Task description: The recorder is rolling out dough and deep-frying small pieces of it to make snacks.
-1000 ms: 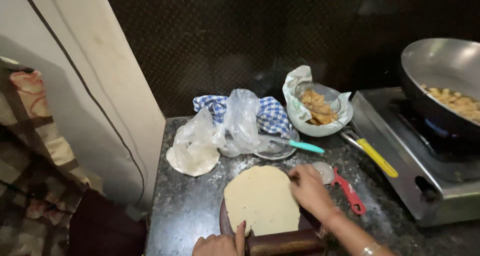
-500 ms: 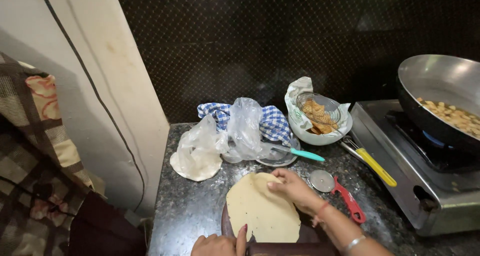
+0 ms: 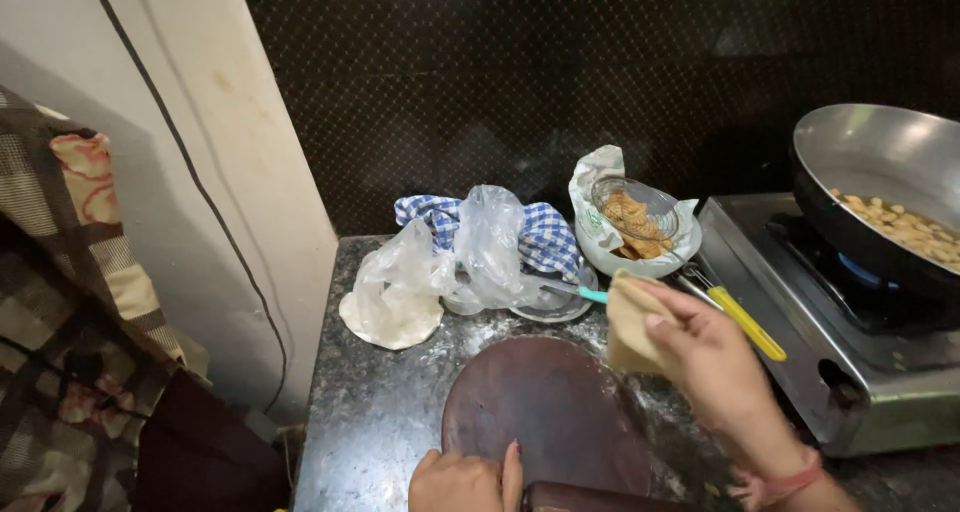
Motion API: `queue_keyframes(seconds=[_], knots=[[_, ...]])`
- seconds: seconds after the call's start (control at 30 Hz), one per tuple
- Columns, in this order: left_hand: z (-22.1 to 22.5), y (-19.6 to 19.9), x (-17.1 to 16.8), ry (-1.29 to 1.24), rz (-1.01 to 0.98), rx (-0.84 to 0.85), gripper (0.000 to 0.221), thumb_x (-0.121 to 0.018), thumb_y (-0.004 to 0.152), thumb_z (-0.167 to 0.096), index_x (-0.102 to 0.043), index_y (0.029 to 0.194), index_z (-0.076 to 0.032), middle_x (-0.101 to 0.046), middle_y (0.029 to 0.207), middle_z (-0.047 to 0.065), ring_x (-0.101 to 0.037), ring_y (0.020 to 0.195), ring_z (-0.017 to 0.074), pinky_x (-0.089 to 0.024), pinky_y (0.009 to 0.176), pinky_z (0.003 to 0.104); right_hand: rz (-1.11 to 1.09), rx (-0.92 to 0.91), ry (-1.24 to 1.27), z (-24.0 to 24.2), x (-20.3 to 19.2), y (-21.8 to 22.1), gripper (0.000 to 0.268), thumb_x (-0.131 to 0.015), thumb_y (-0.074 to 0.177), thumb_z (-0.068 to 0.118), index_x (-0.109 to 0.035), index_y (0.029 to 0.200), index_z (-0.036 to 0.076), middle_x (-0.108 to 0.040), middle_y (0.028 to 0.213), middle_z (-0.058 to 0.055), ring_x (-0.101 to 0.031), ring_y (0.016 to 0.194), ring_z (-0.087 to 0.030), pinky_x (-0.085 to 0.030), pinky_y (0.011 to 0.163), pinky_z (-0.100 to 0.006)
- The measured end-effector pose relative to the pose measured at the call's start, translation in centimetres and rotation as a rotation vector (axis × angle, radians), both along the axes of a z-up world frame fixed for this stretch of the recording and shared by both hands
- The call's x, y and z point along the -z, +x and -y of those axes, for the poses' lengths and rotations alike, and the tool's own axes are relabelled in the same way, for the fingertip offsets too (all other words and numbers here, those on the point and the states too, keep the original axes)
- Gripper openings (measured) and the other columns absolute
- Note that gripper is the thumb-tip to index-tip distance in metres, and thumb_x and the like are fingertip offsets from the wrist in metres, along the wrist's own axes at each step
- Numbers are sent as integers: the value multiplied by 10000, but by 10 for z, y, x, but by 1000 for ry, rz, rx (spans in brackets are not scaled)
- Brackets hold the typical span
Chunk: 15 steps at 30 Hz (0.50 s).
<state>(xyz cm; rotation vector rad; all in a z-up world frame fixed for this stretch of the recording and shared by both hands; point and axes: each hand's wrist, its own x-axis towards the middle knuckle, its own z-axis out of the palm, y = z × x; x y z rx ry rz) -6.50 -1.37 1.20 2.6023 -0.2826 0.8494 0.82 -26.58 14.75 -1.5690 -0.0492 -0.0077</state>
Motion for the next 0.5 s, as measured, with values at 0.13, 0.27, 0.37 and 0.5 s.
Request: queue_keyframes(seconds=[0.13,0.27,0.37,0.5], knots=[[1,-1,29,23,20,24,396,-724,755,-295,-661,420,-95,-612,434,126,-627,412,299,-464,452,435,349,-181,-215,-43,37,-28,432,-538,999,163,-584,1392,-12,-655,1433,-147,-617,1334,-221,-453,1124,-320],[-4,-3,42,50,-225,-18,383,-703,775,-325,-696,472,-91,-629,474,170,-653,424,336,-493,489,485,157,-411,-653,-48,77,-46,477,-629,938,181,-628,1409,103,-709,1370,-86,-644,1290,-176,-442,1094,-318],[-13,-2,53,62,-346,-166,363,-681,762,-354,-720,521,-84,-638,502,191,-672,433,341,-536,525,486,-2,-467,-695,-21,84,-39,463,-626,938,230,-656,1393,147,-739,1264,-50,-701,1188,-167,-521,1032,-307],[-35,7,55,194,-433,-92,296,-619,801,-312,-747,657,-86,-671,550,152,-709,485,361,-563,683,657,-139,-242,-949,21,100,-26,370,-592,968,350,-687,1298,211,-839,1103,-15,-771,1026,-158,-595,948,-310]])
